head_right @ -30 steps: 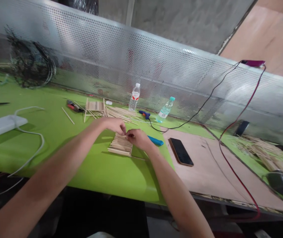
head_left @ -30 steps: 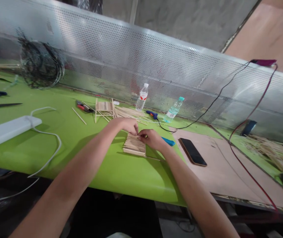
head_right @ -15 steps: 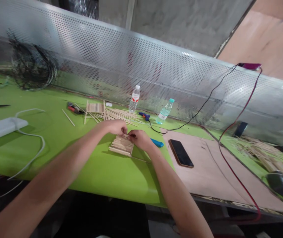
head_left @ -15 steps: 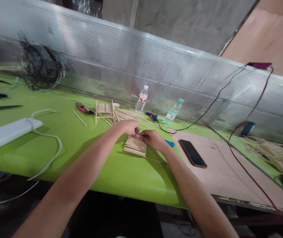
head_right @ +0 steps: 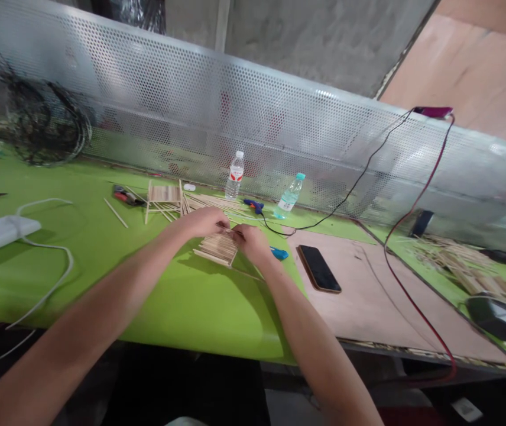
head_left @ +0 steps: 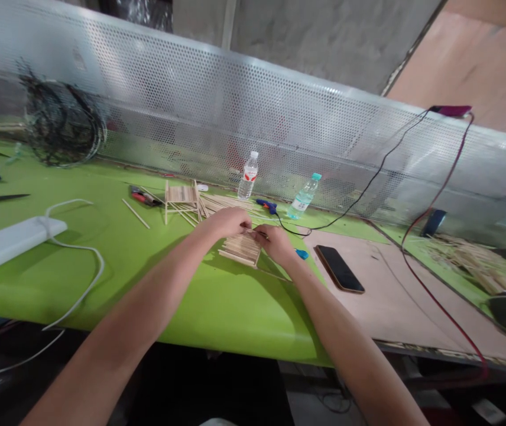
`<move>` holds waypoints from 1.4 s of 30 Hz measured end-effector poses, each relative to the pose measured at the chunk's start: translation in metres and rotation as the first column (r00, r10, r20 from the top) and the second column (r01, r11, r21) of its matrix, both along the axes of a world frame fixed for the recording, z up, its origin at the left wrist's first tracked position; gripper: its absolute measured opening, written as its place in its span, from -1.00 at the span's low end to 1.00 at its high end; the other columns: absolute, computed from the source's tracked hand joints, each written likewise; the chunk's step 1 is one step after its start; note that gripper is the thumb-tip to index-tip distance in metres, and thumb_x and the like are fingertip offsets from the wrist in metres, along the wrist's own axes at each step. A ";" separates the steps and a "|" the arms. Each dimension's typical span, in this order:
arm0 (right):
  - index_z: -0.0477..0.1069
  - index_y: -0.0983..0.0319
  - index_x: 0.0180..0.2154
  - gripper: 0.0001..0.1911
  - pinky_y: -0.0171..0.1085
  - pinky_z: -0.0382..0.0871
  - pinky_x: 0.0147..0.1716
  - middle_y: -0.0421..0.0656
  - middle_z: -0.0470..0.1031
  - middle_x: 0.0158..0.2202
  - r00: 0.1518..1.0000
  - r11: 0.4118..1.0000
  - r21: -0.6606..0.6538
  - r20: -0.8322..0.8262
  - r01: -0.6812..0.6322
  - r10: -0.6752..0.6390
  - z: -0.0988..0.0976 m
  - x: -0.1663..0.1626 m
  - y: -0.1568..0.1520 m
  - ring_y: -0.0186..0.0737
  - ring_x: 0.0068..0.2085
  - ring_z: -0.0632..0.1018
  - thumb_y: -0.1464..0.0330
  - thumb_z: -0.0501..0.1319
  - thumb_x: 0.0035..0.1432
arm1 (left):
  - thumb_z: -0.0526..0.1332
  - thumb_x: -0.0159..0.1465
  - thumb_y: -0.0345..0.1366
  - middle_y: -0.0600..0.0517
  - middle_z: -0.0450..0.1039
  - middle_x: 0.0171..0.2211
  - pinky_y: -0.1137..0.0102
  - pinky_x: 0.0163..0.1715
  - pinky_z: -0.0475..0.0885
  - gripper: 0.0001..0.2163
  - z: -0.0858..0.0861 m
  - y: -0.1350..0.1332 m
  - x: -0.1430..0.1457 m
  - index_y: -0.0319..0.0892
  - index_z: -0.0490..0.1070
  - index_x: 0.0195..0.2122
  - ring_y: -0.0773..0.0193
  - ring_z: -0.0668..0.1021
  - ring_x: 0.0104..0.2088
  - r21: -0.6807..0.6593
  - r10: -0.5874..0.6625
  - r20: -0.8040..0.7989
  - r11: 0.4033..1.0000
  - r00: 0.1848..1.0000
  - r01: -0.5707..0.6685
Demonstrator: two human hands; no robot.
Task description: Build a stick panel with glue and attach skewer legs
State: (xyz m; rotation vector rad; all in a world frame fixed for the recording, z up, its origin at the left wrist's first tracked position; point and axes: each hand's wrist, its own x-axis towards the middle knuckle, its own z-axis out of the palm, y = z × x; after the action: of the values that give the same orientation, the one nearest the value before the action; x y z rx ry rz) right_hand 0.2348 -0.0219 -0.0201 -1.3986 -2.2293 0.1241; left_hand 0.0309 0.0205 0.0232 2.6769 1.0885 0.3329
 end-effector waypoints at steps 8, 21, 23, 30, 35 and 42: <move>0.59 0.24 -0.25 -0.73 -0.29 0.22 -0.35 -0.08 0.61 -0.28 1.000 1.000 0.029 -0.017 -0.002 0.002 -0.001 0.002 0.001 -0.20 -0.34 0.50 0.26 0.16 0.35 | 0.21 0.24 -0.28 0.01 0.63 -0.33 0.37 -0.42 0.24 -0.81 0.005 -0.004 -0.002 -0.05 0.65 -0.25 0.23 0.54 -0.40 0.049 0.021 0.003 0.999 1.000 -0.021; 0.59 0.25 -0.17 -0.71 -0.23 0.25 -0.32 -0.04 0.63 -0.25 0.986 0.981 0.155 -0.133 0.116 -0.096 0.007 0.007 0.001 -0.11 -0.28 0.53 0.23 0.16 0.34 | 0.19 0.36 -0.26 -0.01 0.65 -0.13 0.27 -0.16 0.45 -0.78 0.010 -0.010 0.007 -0.08 0.64 -0.11 0.11 0.61 -0.15 0.229 0.019 0.189 0.971 0.982 -0.063; 0.60 0.23 -0.18 -0.72 -0.24 0.25 -0.32 -0.05 0.63 -0.27 0.985 0.980 0.162 -0.146 0.114 -0.091 0.006 0.008 0.000 -0.11 -0.29 0.54 0.22 0.16 0.33 | 0.20 0.36 -0.28 -0.01 0.66 -0.14 0.26 -0.14 0.45 -0.80 0.011 -0.011 0.006 -0.09 0.64 -0.14 0.13 0.61 -0.16 0.243 0.004 0.188 0.969 0.982 -0.050; 0.59 0.24 -0.22 -0.72 -0.24 0.26 -0.30 -0.05 0.61 -0.30 0.987 0.981 0.178 -0.152 0.076 -0.049 0.004 0.008 0.002 -0.11 -0.28 0.54 0.23 0.17 0.33 | 0.21 0.35 -0.30 -0.01 0.65 -0.18 0.27 -0.12 0.45 -0.84 0.011 -0.009 0.005 -0.11 0.62 -0.20 0.14 0.61 -0.19 0.242 -0.001 0.173 0.969 0.985 -0.042; 0.59 0.24 -0.22 -0.69 -0.25 0.24 -0.32 -0.06 0.59 -0.32 0.983 0.978 0.186 -0.169 0.096 -0.064 0.006 0.008 0.001 -0.14 -0.31 0.52 0.20 0.14 0.34 | 0.20 0.36 -0.33 -0.01 0.65 -0.15 0.23 -0.07 0.45 -0.83 0.009 -0.009 0.008 -0.11 0.61 -0.18 0.12 0.62 -0.14 0.281 -0.030 0.209 0.959 0.977 -0.031; 0.61 0.24 -0.28 -0.69 -0.20 0.24 -0.32 -0.06 0.58 -0.37 0.922 0.967 0.118 -0.347 0.224 -0.171 0.009 0.011 0.001 -0.10 -0.35 0.49 0.17 0.21 0.24 | 0.23 0.34 -0.28 -0.02 0.52 0.16 0.16 0.06 0.44 -0.62 0.008 -0.007 0.003 -0.03 0.43 0.19 0.05 0.56 0.08 0.245 0.034 0.443 0.956 0.896 -0.158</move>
State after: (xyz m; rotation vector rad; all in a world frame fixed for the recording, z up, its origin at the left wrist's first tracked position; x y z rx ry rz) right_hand 0.2454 -0.0209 -0.0111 -1.3926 -1.7718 0.1053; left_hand 0.0339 0.0132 0.0310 2.5787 1.0950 1.1203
